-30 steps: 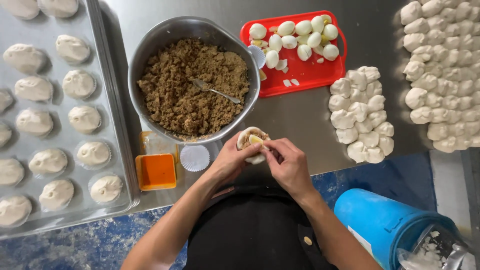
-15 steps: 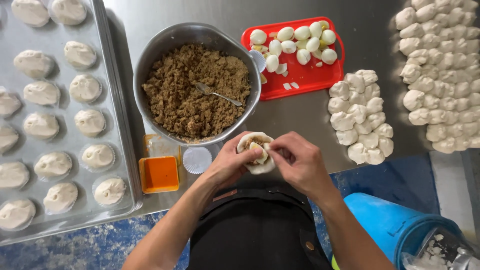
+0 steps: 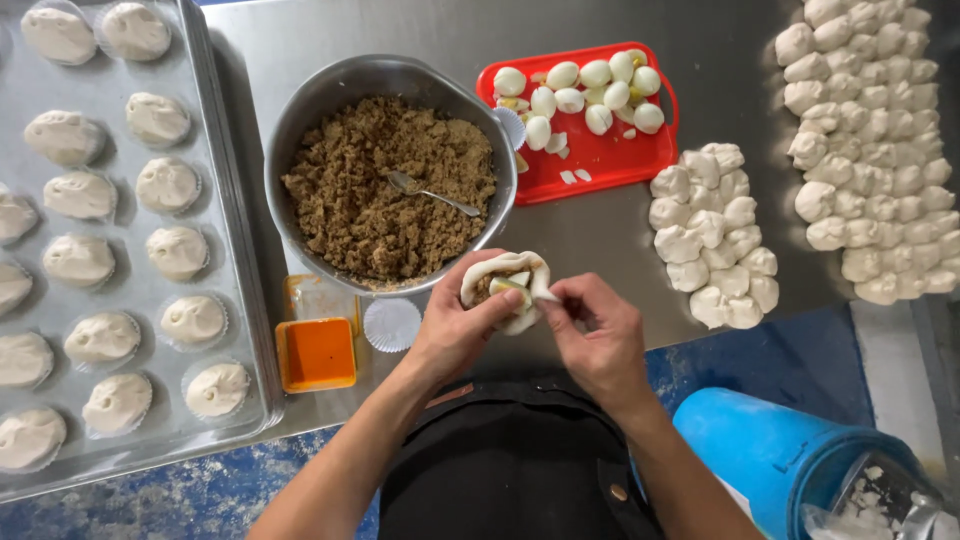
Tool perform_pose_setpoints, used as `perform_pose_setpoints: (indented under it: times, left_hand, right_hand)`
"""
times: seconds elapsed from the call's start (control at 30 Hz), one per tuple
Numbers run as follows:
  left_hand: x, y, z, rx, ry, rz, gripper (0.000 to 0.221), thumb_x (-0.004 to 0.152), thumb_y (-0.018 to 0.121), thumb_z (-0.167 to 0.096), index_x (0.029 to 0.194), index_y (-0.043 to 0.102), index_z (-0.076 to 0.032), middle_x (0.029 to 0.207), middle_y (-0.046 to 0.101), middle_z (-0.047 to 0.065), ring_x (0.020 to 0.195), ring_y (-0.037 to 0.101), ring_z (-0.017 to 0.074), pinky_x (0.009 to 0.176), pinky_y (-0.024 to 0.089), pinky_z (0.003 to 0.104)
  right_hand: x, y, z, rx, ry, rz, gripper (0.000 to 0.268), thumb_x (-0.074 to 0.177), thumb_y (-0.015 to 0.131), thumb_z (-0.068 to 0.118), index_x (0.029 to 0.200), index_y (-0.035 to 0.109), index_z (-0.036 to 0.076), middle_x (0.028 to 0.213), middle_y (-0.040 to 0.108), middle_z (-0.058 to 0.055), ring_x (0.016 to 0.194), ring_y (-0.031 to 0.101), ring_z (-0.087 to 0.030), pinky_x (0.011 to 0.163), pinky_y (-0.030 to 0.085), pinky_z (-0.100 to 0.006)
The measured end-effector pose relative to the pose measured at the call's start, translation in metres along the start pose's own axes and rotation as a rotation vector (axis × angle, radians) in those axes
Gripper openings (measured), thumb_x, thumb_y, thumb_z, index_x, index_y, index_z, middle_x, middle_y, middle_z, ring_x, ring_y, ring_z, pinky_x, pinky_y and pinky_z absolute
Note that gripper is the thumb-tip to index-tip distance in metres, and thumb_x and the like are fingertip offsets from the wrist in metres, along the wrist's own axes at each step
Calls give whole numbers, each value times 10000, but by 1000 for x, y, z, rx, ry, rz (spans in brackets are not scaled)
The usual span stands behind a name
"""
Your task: Filling dough with meat and eggs to make stuffed buns.
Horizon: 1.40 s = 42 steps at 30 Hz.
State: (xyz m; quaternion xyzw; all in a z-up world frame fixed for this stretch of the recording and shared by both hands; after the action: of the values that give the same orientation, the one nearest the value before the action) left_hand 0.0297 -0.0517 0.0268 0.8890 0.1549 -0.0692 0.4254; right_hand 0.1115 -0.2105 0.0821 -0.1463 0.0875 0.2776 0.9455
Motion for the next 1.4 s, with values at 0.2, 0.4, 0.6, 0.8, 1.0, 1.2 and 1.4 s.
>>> perform_pose_setpoints:
  times: [0.2,0.4,0.6,0.8,1.0,1.2,1.4]
  left_hand:
    - [-5,15,-19,159,-19,121,451,931,760,-134,1337,592,-35,1172,686,57,1051,667,139,907,580,302]
    - [-11,33,-33,455,-3,27,317,991,690,-173,1289,645,-75,1105,713,39,997,675,115,859,588,282]
    - [-20,49,-51,724,288,104,232,1017,665,-118,1243,679,-67,1185,653,72,1071,669,172,907,577,320]
    - [-18,55,-62,958,128,47,270,948,661,-83,1218,675,-77,1145,660,97,1028,692,235,881,567,354]
    - [-10,52,-64,1016,124,143,300,932,650,-67,1232,662,-57,1168,656,131,1065,696,286,924,564,391]
    - [-3,49,-65,1165,-46,201,304,883,737,-128,1172,696,-43,1162,690,155,1085,703,291,948,552,381]
    - [-3,6,-40,499,-96,97,736,870,708,-110,1527,379,-76,1489,500,92,1300,581,188,1080,500,341]
  right_hand:
    - [11,-13,14,145,-10,73,389,893,735,88,1259,605,80,906,670,16,737,618,-33,613,521,-208]
    - [5,-14,35,-427,-431,48,155,945,772,80,1075,691,58,906,685,-27,748,619,-97,663,525,-247]
    - [13,-16,46,-176,-367,191,396,891,745,72,1226,539,29,967,709,-38,887,703,-101,769,600,-266]
    - [12,-17,58,-601,-783,238,178,910,743,26,1065,659,51,957,690,-95,884,701,-224,763,574,-335]
    - [28,-20,56,-592,-387,445,226,847,781,30,1046,675,46,862,706,-79,683,685,-173,635,566,-320]
    - [34,-14,56,-416,-602,511,363,889,735,61,1214,588,-8,1012,697,-104,773,696,-148,672,584,-297]
    - [41,-19,33,-587,-448,344,169,909,789,116,1020,679,52,808,687,-68,603,636,-158,563,524,-320]
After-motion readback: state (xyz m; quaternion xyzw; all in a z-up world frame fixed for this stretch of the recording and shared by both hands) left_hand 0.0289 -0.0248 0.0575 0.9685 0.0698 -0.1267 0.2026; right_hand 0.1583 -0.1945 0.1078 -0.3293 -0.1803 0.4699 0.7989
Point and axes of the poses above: each hand's wrist, its own x-axis towards the middle knuckle, its own y-axis out of the palm, z = x × y, the point moved 2 cm from there along x, towards the middle knuckle
